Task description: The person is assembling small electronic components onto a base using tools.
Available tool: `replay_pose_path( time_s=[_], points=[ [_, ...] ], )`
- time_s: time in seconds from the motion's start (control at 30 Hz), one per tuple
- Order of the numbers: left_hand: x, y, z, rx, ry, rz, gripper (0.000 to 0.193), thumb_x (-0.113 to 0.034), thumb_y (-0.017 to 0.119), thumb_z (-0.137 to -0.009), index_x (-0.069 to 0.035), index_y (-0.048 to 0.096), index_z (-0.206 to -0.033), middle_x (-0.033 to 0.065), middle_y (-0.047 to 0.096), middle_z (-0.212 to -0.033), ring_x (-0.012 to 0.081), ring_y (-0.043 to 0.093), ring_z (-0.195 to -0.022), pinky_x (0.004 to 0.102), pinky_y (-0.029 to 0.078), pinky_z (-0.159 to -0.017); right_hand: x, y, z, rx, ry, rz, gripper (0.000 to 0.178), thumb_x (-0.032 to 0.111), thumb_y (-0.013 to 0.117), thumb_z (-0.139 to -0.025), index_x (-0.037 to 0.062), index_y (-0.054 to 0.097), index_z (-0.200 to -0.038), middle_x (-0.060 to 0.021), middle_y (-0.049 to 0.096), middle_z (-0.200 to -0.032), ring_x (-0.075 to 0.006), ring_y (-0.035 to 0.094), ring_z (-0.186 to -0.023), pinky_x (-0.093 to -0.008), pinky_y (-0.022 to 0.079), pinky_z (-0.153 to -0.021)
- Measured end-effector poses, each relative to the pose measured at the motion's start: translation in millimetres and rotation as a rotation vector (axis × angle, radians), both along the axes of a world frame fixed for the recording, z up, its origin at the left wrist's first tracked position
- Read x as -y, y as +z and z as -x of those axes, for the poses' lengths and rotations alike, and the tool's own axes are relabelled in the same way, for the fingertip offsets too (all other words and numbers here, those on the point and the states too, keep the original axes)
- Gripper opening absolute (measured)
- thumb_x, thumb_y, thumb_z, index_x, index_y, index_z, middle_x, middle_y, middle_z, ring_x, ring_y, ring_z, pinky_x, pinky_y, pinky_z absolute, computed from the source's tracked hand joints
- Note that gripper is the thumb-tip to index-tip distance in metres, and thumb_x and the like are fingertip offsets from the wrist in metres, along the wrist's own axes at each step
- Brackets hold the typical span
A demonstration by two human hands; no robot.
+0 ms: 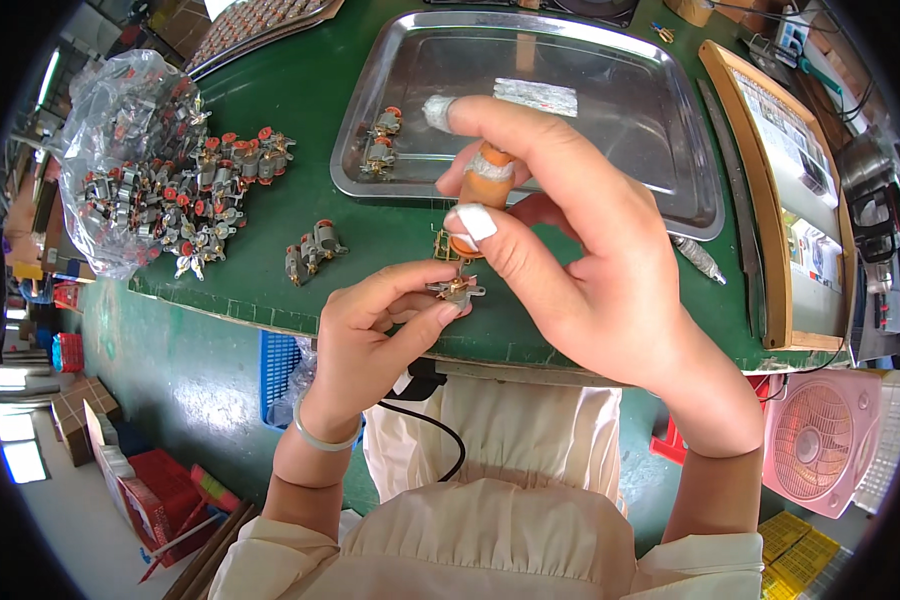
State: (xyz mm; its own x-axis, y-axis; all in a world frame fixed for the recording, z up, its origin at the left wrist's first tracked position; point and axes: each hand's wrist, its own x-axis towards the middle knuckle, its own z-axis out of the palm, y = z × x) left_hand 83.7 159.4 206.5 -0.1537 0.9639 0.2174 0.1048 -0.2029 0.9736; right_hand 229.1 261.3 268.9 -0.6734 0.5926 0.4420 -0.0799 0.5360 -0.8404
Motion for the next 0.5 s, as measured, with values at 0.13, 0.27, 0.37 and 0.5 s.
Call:
replay_pose_path(
  time_s=[0.13, 0.27, 0.37, 0.5],
  points=[
    [1, -2, 0, 0.026, 0.017, 0.022, 0.026, 0.004, 0.059, -0.076, 0.002, 0.056, -0.102, 0.0093, 0.063, -0.089, 0.0115, 0.062, -0.077, 0.0229, 0.051, -0.069, -2, 0, 2, -0.033, -0.018, 0.095, 0.045, 0.004, 0.056, -0.082, -0.0011, 0.037, -0.123, -0.0148, 0.055, -0.098, -0.0168, 0.055, -0.087, -0.0274, 0.045, -0.077],
    [1, -1, 2, 0.047, 0.017, 0.045, 0.026, 0.004, 0.058, -0.077, 0.002, 0.057, -0.102, 0.0086, 0.063, -0.088, 0.0104, 0.061, -0.077, 0.0229, 0.051, -0.069, -9, -7, 4, -0.061, 0.063, 0.163, 0.043, 0.009, 0.053, -0.084, -0.0010, 0.036, -0.123, -0.0181, 0.054, -0.105, -0.0184, 0.056, -0.086, -0.0294, 0.045, -0.077],
    [1, 1, 5, 0.033, -0.057, 0.093, 0.027, 0.009, 0.056, -0.077, 0.005, 0.054, -0.103, 0.0121, 0.062, -0.094, 0.0147, 0.061, -0.085, 0.0230, 0.049, -0.076, -23, -9, 2, -0.099, 0.234, 0.255, 0.043, 0.010, 0.050, -0.085, -0.0008, 0.036, -0.124, -0.0201, 0.053, -0.109, -0.0202, 0.056, -0.087, -0.0308, 0.045, -0.077],
    [0, 2, 5, 0.039, -0.090, 0.097, 0.027, 0.009, 0.056, -0.077, 0.005, 0.054, -0.104, 0.0123, 0.062, -0.095, 0.0152, 0.061, -0.086, 0.0238, 0.049, -0.076, -29, -5, -2, -0.075, 0.300, 0.372, 0.043, 0.009, 0.049, -0.085, -0.0003, 0.035, -0.125, -0.0212, 0.052, -0.110, -0.0236, 0.058, -0.088, -0.0320, 0.047, -0.076]
  ],
)
